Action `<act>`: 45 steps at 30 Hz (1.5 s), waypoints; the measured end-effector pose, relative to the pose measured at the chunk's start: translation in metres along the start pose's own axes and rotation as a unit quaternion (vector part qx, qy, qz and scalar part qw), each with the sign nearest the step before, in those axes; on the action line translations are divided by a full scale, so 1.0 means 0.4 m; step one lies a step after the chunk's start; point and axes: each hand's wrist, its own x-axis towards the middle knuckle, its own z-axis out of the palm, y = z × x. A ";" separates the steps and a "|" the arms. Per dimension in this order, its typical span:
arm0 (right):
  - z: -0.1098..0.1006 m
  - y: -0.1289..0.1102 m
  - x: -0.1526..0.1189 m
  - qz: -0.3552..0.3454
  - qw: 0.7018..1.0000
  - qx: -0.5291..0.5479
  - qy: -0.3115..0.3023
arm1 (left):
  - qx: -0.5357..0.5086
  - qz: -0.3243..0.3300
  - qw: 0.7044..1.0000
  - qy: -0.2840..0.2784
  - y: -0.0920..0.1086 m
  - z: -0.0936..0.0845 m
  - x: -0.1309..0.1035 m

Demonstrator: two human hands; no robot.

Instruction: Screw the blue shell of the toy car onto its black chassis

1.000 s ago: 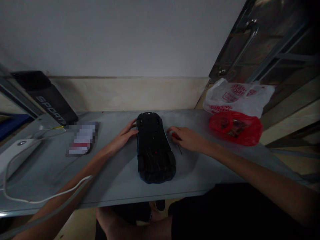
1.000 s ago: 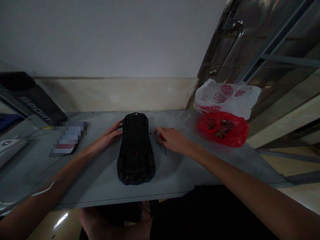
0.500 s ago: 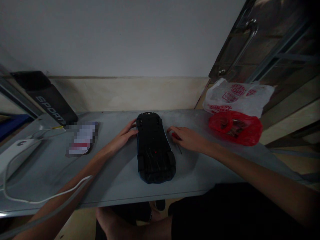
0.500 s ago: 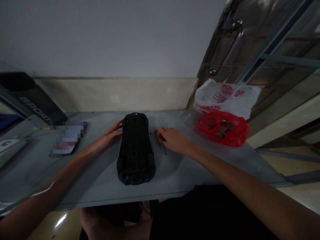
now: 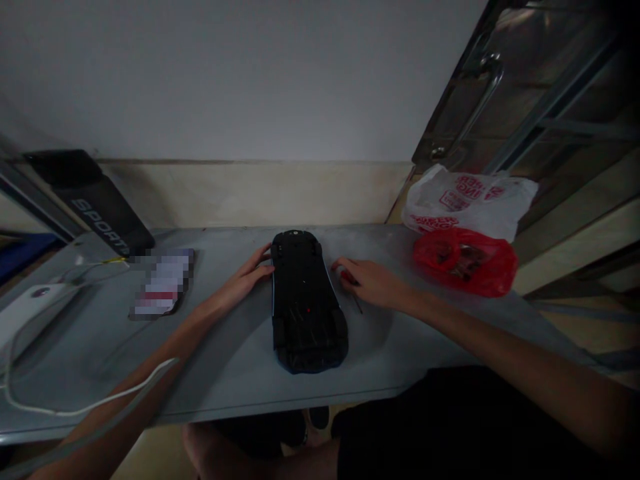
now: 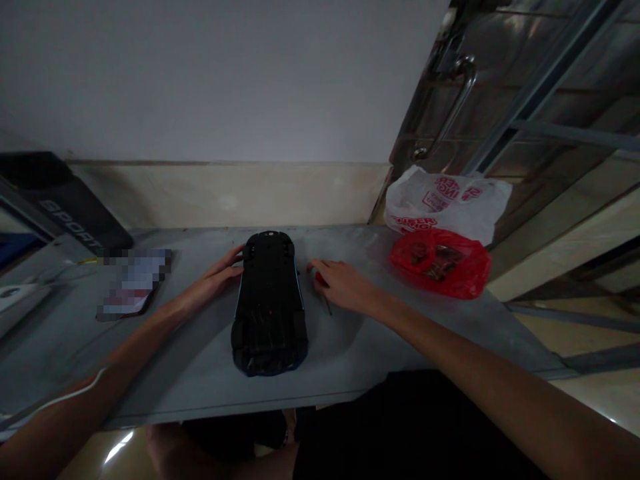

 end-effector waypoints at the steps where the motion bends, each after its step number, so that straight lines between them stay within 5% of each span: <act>1: -0.003 0.003 0.004 0.003 1.000 0.003 -0.008 | 0.006 -0.003 1.000 0.000 -0.001 -0.001 -0.001; 6: -0.033 0.010 0.038 -0.003 0.998 0.024 -0.066 | 0.020 0.001 1.000 0.001 0.003 -0.004 -0.009; 15: -0.087 -0.075 0.066 -0.081 0.983 0.049 -0.157 | 0.038 0.019 0.999 0.018 0.015 -0.009 -0.015; 26: -0.221 -0.084 0.071 -0.068 0.989 0.066 -0.116 | 0.022 0.013 1.000 0.003 0.006 -0.002 -0.001; 36: -0.136 -0.032 0.034 -0.021 0.995 0.099 0.010 | 0.015 0.010 1.000 -0.001 0.003 0.006 0.000; 45: -0.125 -0.069 0.025 -0.049 0.991 0.119 0.021 | 0.007 -0.002 1.000 0.007 0.007 0.011 -0.007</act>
